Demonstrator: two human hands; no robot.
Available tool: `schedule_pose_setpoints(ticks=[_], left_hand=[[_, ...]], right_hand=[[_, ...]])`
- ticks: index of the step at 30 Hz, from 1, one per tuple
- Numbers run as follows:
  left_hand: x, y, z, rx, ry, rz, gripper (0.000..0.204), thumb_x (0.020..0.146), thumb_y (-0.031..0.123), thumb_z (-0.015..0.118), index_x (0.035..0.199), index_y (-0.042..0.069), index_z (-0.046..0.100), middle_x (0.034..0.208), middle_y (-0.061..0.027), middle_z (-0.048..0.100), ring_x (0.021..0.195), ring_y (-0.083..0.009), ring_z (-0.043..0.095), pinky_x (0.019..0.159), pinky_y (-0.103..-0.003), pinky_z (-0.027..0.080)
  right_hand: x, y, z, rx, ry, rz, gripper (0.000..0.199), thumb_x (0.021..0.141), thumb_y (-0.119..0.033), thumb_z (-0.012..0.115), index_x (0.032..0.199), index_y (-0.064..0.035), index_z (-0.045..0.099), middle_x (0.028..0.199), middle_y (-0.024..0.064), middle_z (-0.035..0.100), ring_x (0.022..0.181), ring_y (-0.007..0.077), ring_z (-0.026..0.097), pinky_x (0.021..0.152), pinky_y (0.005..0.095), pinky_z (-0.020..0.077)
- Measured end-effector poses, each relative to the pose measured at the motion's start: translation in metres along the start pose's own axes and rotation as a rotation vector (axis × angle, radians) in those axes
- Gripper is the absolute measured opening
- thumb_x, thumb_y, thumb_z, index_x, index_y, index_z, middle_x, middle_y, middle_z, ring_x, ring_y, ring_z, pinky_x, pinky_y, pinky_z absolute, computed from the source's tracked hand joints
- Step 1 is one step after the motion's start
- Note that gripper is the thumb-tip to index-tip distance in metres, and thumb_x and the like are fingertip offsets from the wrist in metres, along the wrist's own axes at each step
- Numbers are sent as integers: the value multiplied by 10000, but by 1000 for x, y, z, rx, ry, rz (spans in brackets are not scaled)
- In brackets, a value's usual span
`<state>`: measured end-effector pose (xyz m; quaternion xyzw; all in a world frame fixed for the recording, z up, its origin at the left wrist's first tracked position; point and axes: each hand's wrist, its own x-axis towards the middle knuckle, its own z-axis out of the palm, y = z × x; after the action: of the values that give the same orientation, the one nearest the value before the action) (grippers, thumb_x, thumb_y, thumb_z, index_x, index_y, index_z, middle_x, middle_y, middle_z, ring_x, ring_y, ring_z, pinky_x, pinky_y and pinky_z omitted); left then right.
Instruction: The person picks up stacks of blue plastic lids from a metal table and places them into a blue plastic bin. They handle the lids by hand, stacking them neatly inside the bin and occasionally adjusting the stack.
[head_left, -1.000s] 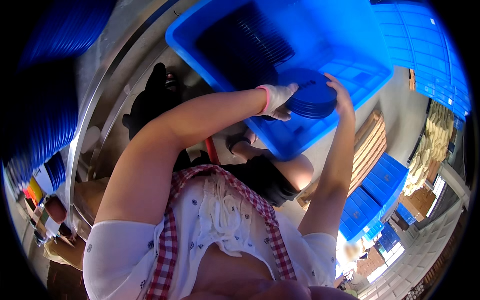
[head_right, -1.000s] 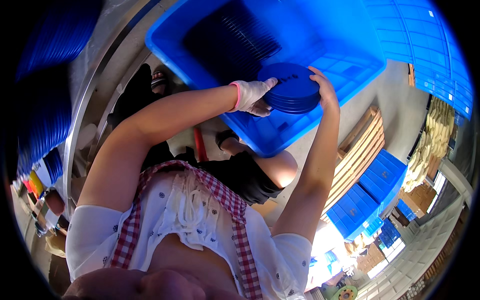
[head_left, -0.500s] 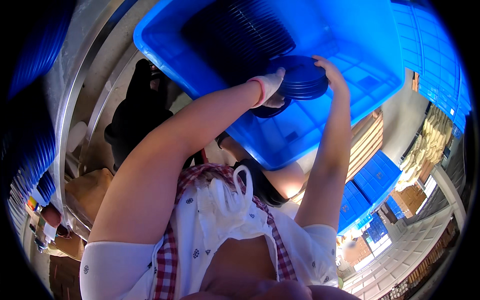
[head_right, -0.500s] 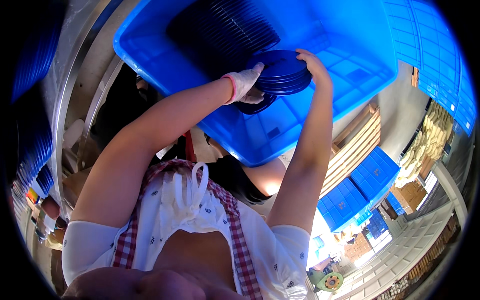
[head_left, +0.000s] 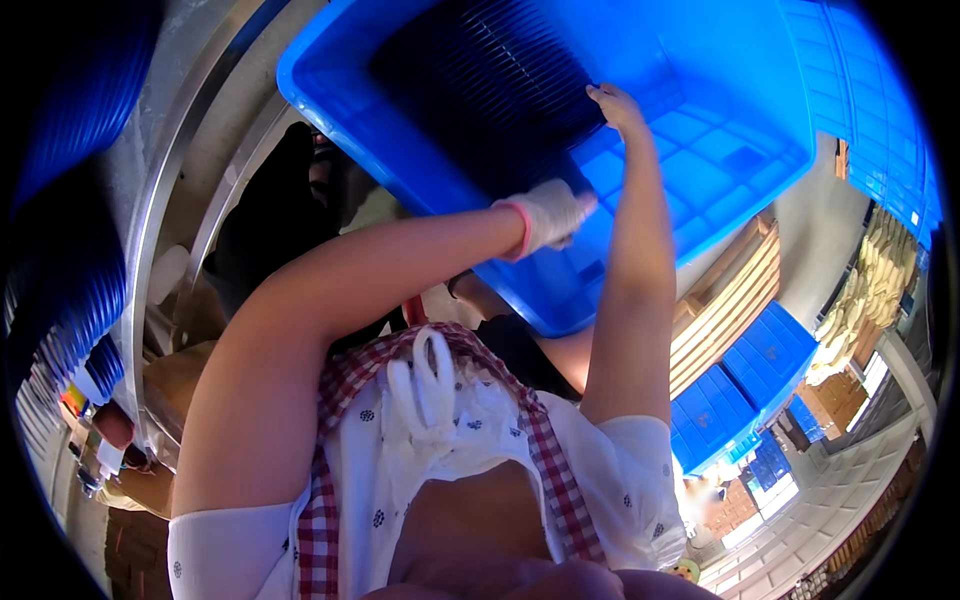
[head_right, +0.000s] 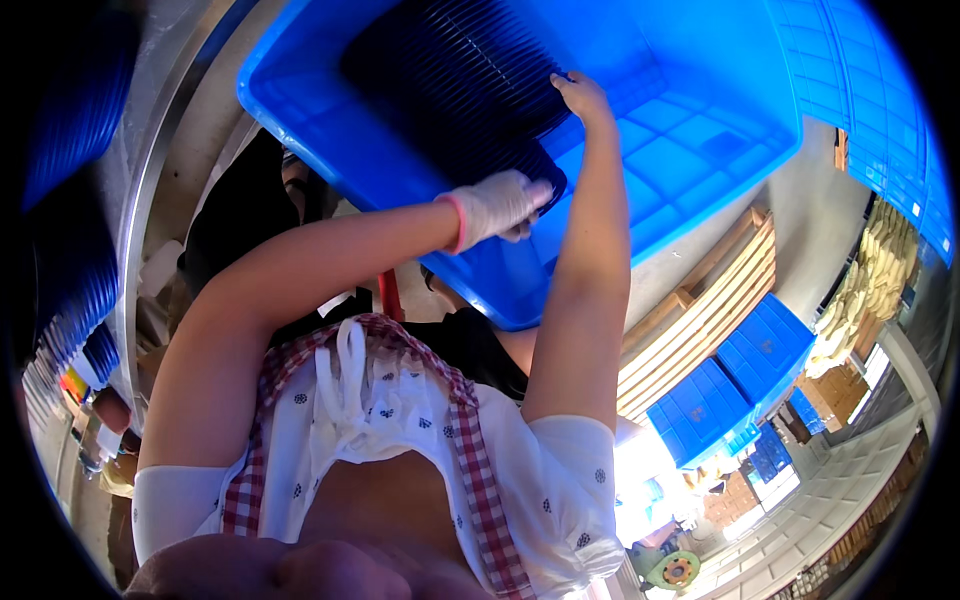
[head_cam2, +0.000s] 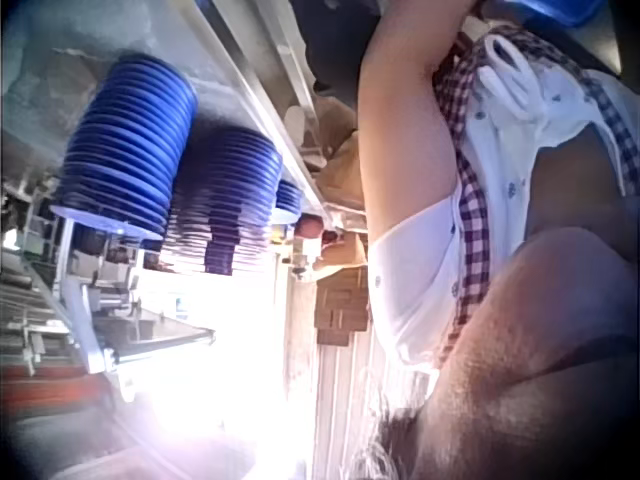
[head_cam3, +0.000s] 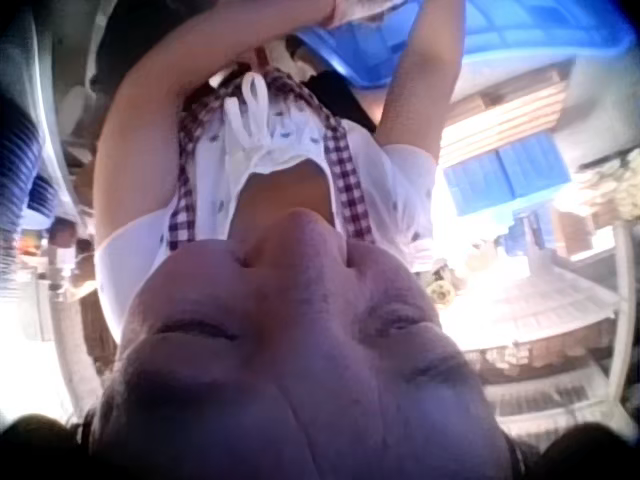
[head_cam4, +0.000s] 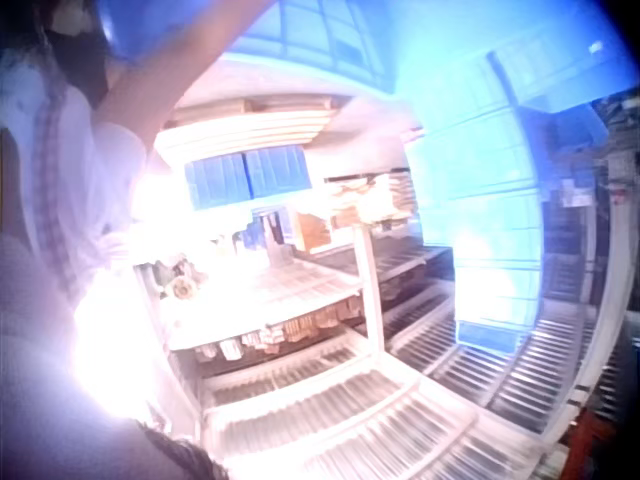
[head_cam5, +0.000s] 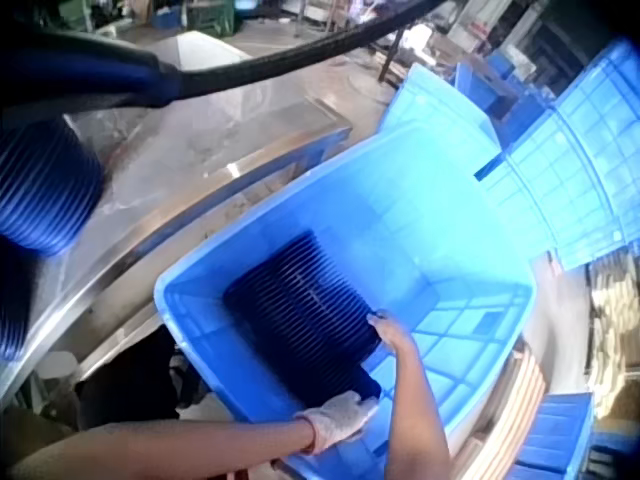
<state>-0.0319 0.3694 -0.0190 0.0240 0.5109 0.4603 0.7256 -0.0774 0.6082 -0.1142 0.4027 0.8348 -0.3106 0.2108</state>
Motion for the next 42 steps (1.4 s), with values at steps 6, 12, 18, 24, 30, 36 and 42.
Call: schedule_pose_setpoints(ticks=[6, 12, 18, 24, 30, 36, 42], left_hand=[[-131, 10, 25, 767, -60, 376, 279, 942, 262, 520, 1116, 50, 572, 972, -183, 656, 886, -352, 627, 785, -406, 493], [-216, -35, -5, 662, -62, 683, 349, 940, 228, 535, 1220, 21, 533, 999, -175, 649, 931, -294, 636, 820, -369, 498], [-338, -78, -42, 309, 344, 748, 323, 977, 196, 487, 1220, -10, 537, 1011, -80, 617, 907, -152, 593, 826, -289, 482], [-406, -127, -73, 121, 1024, 840, 279, 989, 197, 474, 1172, 15, 582, 919, -42, 642, 782, -86, 572, 674, -207, 441], [-455, -152, -73, 390, 1237, 884, 302, 981, 210, 490, 1152, -29, 562, 825, -49, 611, 714, -113, 562, 692, -255, 472], [-523, -190, -101, 165, 1645, 923, 258, 978, 146, 509, 1169, -18, 566, 812, -24, 583, 718, -85, 531, 677, -239, 462], [-655, -213, -215, 430, 2108, 587, 341, 894, 149, 625, 1211, 40, 560, 909, -119, 646, 867, -213, 623, 756, -293, 499]], right_hand=[[-19, -1, 17, -165, 168, -131, 624, 877, -531, 537, 1338, -111, 521, 1341, 192, 520, 1234, 351, 491, 1031, 417, 385], [-82, -19, -11, 94, 338, -298, 537, 867, -482, 585, 1272, -129, 578, 1225, 165, 607, 1158, 315, 561, 979, 382, 428], [-110, 11, -8, 224, 290, -287, 469, 847, -410, 631, 1187, -86, 630, 1091, 130, 672, 1045, 289, 616, 925, 348, 452], [-113, 43, 24, 425, 174, -4, 437, 871, -320, 634, 1249, -107, 583, 1124, 89, 636, 872, 223, 621, 680, 350, 501], [-102, 67, 45, 693, 53, -112, 447, 873, -326, 646, 1278, -158, 557, 1197, 69, 598, 1032, 254, 564, 808, 376, 464], [-92, 68, 44, 625, 81, 65, 554, 891, -288, 609, 1382, -122, 412, 1324, 148, 495, 1116, 329, 536, 847, 454, 466], [-83, 69, 54, 669, 47, 133, 598, 876, -284, 620, 1404, -127, 387, 1313, 148, 480, 1076, 311, 518, 832, 455, 465]])
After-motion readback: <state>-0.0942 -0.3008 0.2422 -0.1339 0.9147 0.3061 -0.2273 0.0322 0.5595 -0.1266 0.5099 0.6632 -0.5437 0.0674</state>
